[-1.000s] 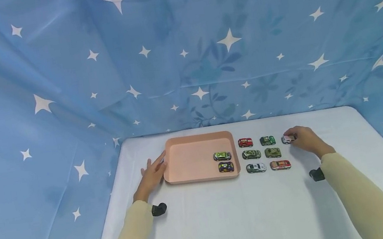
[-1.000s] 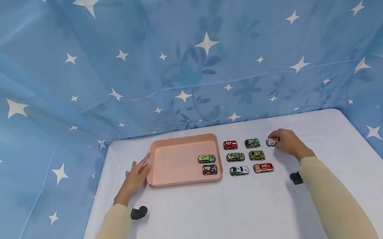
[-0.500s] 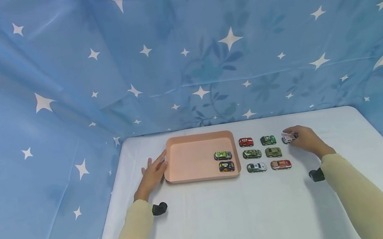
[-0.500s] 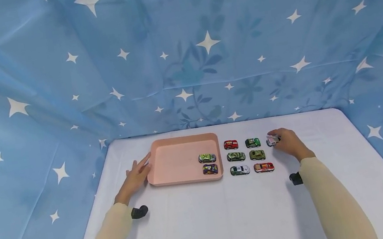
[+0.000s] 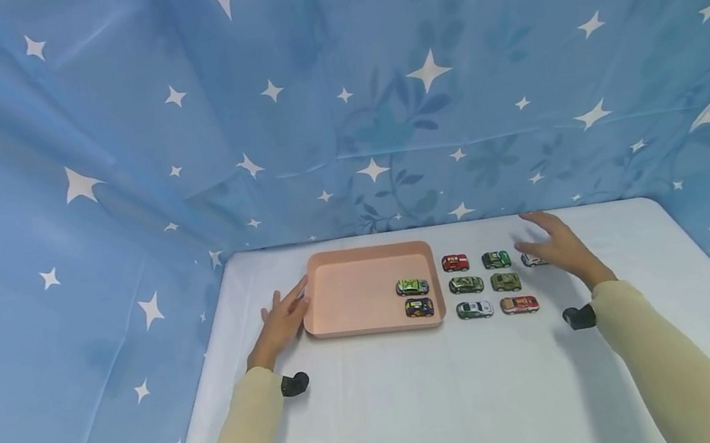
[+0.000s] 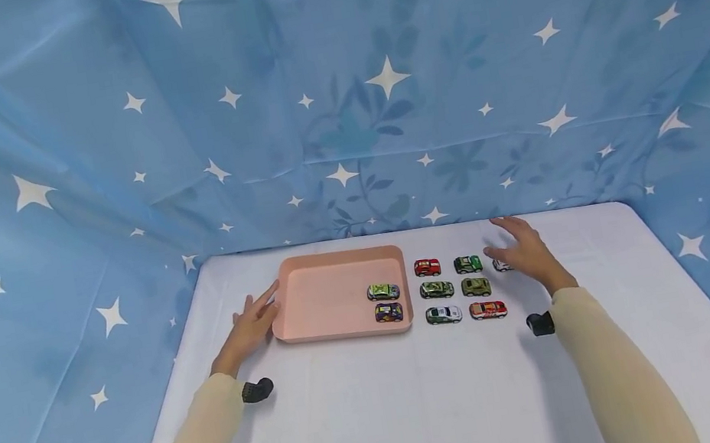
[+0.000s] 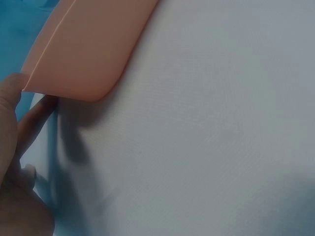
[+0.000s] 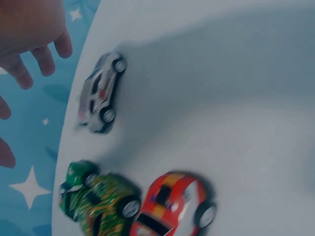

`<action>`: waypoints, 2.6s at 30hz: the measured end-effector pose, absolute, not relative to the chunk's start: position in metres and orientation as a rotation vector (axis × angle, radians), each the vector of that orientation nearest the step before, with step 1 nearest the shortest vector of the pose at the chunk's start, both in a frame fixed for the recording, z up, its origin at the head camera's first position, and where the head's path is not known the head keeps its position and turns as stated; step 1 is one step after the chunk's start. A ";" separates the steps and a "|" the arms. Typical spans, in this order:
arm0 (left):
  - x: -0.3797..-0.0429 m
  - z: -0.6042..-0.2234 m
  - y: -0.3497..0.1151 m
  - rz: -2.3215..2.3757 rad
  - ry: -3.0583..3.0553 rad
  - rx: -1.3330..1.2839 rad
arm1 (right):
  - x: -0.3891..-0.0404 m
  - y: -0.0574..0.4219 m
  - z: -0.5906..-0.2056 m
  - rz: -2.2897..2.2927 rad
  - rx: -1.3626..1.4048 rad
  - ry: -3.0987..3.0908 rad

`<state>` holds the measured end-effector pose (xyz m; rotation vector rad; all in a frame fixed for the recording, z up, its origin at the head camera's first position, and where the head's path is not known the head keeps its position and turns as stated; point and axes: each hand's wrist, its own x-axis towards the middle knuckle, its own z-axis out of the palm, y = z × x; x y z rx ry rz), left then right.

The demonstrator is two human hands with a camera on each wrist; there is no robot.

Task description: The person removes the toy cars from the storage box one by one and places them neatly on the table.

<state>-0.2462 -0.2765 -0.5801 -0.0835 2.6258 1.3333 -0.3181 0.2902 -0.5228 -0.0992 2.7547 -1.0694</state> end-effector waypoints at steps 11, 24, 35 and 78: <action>-0.241 -0.576 -0.277 1.353 2.621 -0.052 | -0.327 0.242 -0.503 -1.183 -0.314 2.762; -0.238 -0.566 -0.272 1.296 2.620 -0.057 | -0.326 0.185 -0.494 -1.302 -0.451 2.676; -0.235 -0.560 -0.269 1.329 2.596 -0.101 | -0.320 0.132 -0.504 -1.287 -0.642 2.601; -0.232 -0.568 -0.270 1.360 2.606 -0.116 | -0.307 0.073 -0.541 -0.794 -0.860 2.661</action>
